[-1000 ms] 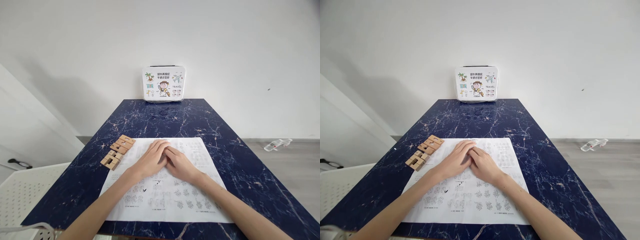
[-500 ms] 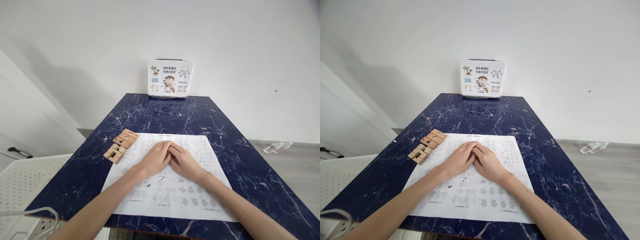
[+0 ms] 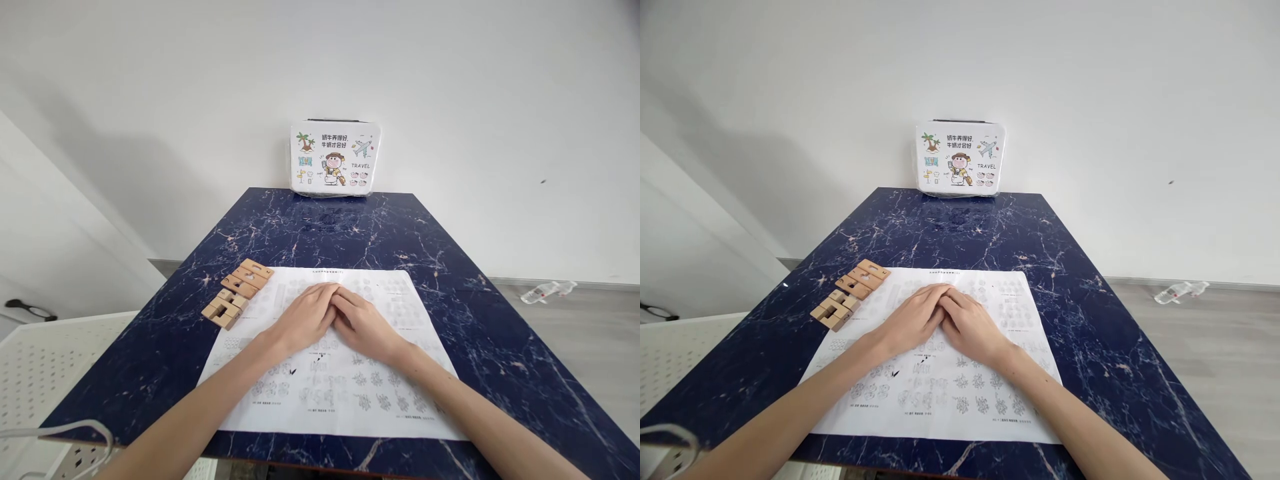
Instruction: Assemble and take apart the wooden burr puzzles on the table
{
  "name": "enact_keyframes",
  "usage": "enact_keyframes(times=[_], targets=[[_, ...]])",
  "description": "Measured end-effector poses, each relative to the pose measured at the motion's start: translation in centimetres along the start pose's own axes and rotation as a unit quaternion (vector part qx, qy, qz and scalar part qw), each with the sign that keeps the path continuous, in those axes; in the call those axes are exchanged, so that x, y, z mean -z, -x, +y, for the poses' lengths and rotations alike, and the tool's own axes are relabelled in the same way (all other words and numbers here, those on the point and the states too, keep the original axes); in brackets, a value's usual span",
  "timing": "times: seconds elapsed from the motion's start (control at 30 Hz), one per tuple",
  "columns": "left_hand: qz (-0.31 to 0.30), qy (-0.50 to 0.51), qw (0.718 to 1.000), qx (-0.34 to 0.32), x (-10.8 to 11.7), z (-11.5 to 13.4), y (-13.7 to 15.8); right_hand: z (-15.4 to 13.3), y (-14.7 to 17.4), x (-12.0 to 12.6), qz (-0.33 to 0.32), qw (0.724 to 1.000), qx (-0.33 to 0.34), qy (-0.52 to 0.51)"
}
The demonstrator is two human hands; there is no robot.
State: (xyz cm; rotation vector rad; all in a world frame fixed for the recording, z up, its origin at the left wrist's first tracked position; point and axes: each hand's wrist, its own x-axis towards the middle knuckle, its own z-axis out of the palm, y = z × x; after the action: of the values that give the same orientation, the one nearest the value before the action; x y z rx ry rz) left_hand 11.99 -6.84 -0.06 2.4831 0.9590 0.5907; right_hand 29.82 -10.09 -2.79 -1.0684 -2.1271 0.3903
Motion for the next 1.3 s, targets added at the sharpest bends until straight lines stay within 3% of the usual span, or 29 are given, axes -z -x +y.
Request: enact_keyframes(times=[1.3], targets=[[0.022, -0.019, 1.0, -0.007, -0.21, -0.63, -0.06, -0.12, -0.03, -0.1, 0.013, 1.0, 0.02, -0.004]])
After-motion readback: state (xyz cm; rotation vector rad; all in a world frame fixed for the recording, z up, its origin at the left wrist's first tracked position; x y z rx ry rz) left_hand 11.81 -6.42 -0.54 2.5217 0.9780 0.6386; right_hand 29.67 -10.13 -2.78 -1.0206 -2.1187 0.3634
